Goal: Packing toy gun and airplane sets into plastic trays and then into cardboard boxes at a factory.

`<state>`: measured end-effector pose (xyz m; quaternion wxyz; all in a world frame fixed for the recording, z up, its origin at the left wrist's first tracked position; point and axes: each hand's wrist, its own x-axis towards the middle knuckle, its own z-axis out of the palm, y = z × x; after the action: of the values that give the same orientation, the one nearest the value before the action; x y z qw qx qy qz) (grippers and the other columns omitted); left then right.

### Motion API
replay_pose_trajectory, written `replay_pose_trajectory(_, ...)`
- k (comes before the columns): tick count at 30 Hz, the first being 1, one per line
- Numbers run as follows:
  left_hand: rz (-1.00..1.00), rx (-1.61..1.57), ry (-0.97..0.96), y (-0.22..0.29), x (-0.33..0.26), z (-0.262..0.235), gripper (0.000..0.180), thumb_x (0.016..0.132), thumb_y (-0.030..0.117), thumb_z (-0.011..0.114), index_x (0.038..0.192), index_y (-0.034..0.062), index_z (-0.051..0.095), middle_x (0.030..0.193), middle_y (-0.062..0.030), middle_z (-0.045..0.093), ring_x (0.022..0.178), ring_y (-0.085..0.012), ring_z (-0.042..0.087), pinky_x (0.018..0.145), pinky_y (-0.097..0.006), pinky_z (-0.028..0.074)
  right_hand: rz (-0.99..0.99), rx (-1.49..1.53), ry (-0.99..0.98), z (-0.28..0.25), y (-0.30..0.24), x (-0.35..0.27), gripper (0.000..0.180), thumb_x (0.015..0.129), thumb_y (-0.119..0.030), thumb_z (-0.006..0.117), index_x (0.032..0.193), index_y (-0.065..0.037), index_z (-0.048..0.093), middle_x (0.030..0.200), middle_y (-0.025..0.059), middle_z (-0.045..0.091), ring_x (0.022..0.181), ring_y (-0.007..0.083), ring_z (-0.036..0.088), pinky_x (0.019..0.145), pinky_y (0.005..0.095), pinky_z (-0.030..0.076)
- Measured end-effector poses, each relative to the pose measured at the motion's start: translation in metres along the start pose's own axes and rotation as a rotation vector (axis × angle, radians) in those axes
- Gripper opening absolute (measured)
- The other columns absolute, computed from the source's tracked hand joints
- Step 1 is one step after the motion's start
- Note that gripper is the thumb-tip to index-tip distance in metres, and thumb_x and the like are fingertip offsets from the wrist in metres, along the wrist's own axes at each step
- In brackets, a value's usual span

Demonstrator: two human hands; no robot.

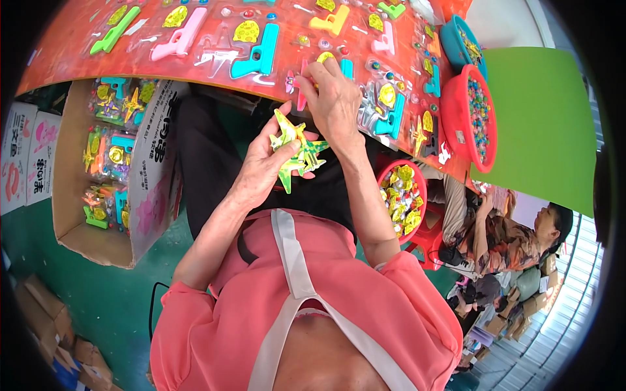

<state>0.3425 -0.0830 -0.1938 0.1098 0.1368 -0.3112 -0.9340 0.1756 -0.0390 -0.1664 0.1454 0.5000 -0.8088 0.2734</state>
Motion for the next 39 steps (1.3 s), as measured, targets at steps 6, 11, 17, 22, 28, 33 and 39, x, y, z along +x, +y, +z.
replay_pose_trajectory(6,0.024,-0.007,0.016,0.013,-0.006,0.001,0.060,0.099,0.009,0.052,0.150,0.0085,0.021,0.120,-0.0195,0.059,0.099,-0.0233,0.066,0.074,-0.041,0.062,0.231,0.565,-0.159,-0.023,0.016,0.007,0.011,0.086,-0.009,0.072,0.092,-0.002,0.066,0.079,0.0025,0.061,0.065,0.0101,0.058,0.059,0.0252,0.047)
replay_pose_trajectory(11,0.033,-0.122,0.000,0.029,-0.008,0.004,0.055,0.103,0.035,0.042,0.149,0.0094,0.025,0.122,-0.0202,0.059,0.107,-0.0277,0.063,0.078,-0.047,0.060,0.216,0.751,-0.374,-0.056,-0.013,0.008,0.012,0.088,-0.010,0.071,0.091,0.000,0.066,0.079,-0.0010,0.061,0.068,0.0029,0.054,0.059,0.0202,0.044)
replay_pose_trajectory(17,0.046,-0.236,-0.012,0.038,-0.005,0.005,0.064,0.101,0.057,0.024,0.146,0.0120,0.033,0.133,-0.0084,0.051,0.118,-0.0248,0.055,0.087,-0.053,0.056,-0.045,0.683,-0.439,-0.075,-0.039,0.004,0.009,0.087,-0.006,0.069,0.095,-0.001,0.068,0.079,0.0013,0.056,0.064,0.0072,0.053,0.056,0.0245,0.043)
replay_pose_trajectory(22,0.147,-0.256,0.030,0.043,0.001,0.010,0.065,0.101,0.057,0.026,0.143,0.0093,0.036,0.134,-0.0110,0.051,0.119,-0.0244,0.054,0.100,-0.045,0.047,-0.207,0.488,-0.358,-0.085,-0.053,-0.004,0.021,0.076,-0.006,0.074,0.096,-0.004,0.065,0.078,0.0077,0.056,0.069,0.0230,0.059,0.057,0.0318,0.046)
replay_pose_trajectory(28,0.268,-0.288,0.096,0.045,0.002,0.021,0.069,0.101,0.057,0.027,0.143,0.0036,0.035,0.135,-0.0147,0.050,0.125,-0.0245,0.048,0.108,-0.042,0.038,-0.582,0.144,-0.456,-0.069,-0.073,-0.010,0.023,0.076,-0.007,0.061,0.099,-0.007,0.062,0.088,0.0057,0.052,0.085,0.0207,0.058,0.074,0.0333,0.041)
replay_pose_trajectory(33,0.230,-0.316,0.108,0.047,-0.001,0.014,0.063,0.102,0.055,0.032,0.142,0.0061,0.037,0.133,-0.0166,0.052,0.120,-0.0237,0.051,0.104,-0.040,0.040,-0.591,0.255,-0.515,-0.064,-0.072,-0.006,0.019,0.076,-0.005,0.061,0.095,-0.004,0.058,0.092,0.0093,0.050,0.089,0.0255,0.058,0.074,0.0373,0.044)
replay_pose_trajectory(39,0.240,-0.362,0.157,0.050,-0.001,0.011,0.058,0.102,0.052,0.038,0.138,0.0075,0.044,0.125,-0.0110,0.057,0.114,-0.0195,0.054,0.100,-0.036,0.043,-0.658,0.299,-0.582,-0.065,-0.073,0.013,0.021,0.079,-0.007,0.067,0.098,-0.004,0.060,0.091,0.0086,0.051,0.084,0.0271,0.059,0.068,0.0376,0.049)
